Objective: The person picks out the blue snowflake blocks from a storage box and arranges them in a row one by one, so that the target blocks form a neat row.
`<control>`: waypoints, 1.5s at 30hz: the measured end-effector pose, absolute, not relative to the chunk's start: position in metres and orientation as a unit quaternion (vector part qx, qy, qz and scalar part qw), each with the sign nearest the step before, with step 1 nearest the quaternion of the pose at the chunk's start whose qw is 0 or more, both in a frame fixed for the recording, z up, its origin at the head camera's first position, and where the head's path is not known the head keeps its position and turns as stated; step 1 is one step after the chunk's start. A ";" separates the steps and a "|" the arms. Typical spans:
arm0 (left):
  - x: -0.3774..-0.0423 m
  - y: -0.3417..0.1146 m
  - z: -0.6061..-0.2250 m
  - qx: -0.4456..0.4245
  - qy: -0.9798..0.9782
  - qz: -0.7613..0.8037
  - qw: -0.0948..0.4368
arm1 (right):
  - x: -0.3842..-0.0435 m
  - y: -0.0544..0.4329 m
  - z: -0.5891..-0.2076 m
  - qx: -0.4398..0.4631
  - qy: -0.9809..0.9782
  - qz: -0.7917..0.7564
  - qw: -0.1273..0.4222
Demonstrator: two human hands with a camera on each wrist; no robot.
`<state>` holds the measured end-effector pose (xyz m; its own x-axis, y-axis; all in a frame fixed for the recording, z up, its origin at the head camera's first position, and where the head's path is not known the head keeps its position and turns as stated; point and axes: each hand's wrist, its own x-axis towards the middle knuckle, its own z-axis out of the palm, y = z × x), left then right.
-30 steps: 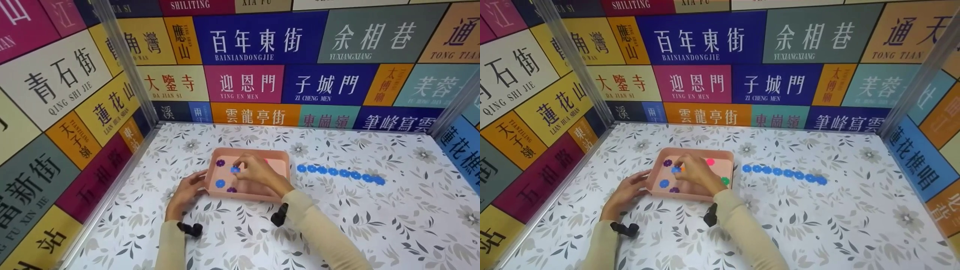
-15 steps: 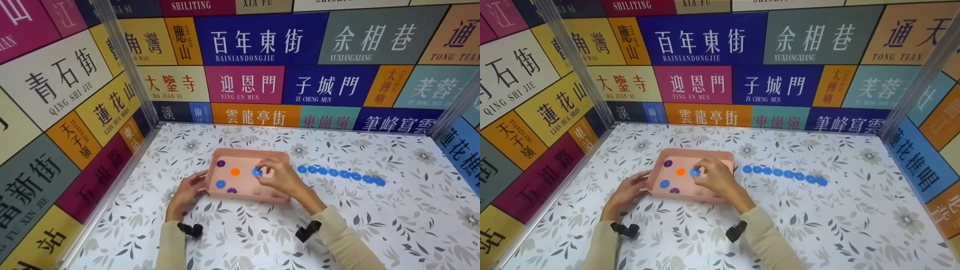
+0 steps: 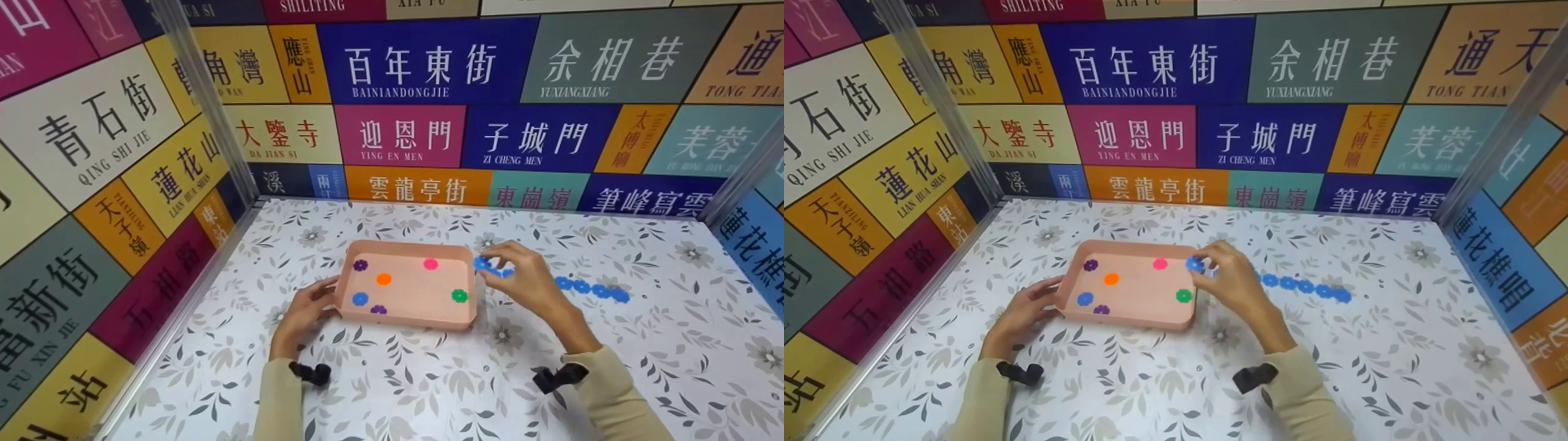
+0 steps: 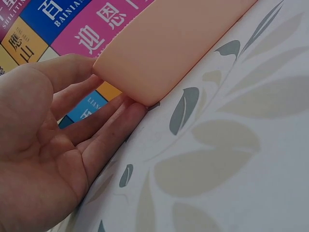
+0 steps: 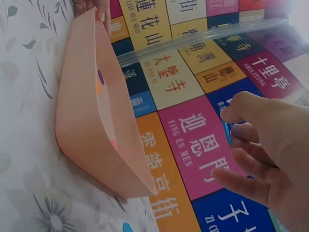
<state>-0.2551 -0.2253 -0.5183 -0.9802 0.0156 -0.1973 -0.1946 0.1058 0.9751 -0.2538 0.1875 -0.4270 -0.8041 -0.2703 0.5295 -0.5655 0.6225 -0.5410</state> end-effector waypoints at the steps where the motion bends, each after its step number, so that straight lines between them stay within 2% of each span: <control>1: -0.255 -0.225 -0.518 -0.061 0.740 0.665 0.079 | -0.253 0.193 -0.426 0.230 -0.880 0.361 0.206; 12: -0.256 -0.224 -0.518 -0.046 0.728 0.680 0.077 | -0.252 0.261 -0.432 0.149 -0.869 0.373 0.290; 20: -0.255 -0.225 -0.519 -0.043 0.724 0.686 0.068 | -0.247 0.299 -0.427 0.064 -0.890 0.365 0.267; 28: -0.255 -0.225 -0.518 -0.055 0.733 0.674 0.071 | -0.245 0.340 -0.433 0.022 -0.906 0.301 0.297; 33: -0.254 -0.225 -0.517 -0.058 0.732 0.674 0.074 | -0.242 0.367 -0.443 -0.028 -0.920 0.284 0.268; 41: -0.255 -0.224 -0.518 -0.061 0.721 0.686 0.077 | -0.239 0.396 -0.462 -0.094 -0.937 0.297 0.159; 45: -0.254 -0.224 -0.518 -0.057 0.723 0.685 0.071 | -0.239 0.406 -0.470 -0.125 -0.936 0.303 0.126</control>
<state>-0.2540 -0.2239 -0.5184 -0.9835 0.0154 -0.1803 -0.1793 0.0541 0.9823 -0.2394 0.4056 -0.4700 -0.9371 0.3098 0.1608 0.1571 0.7856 -0.5984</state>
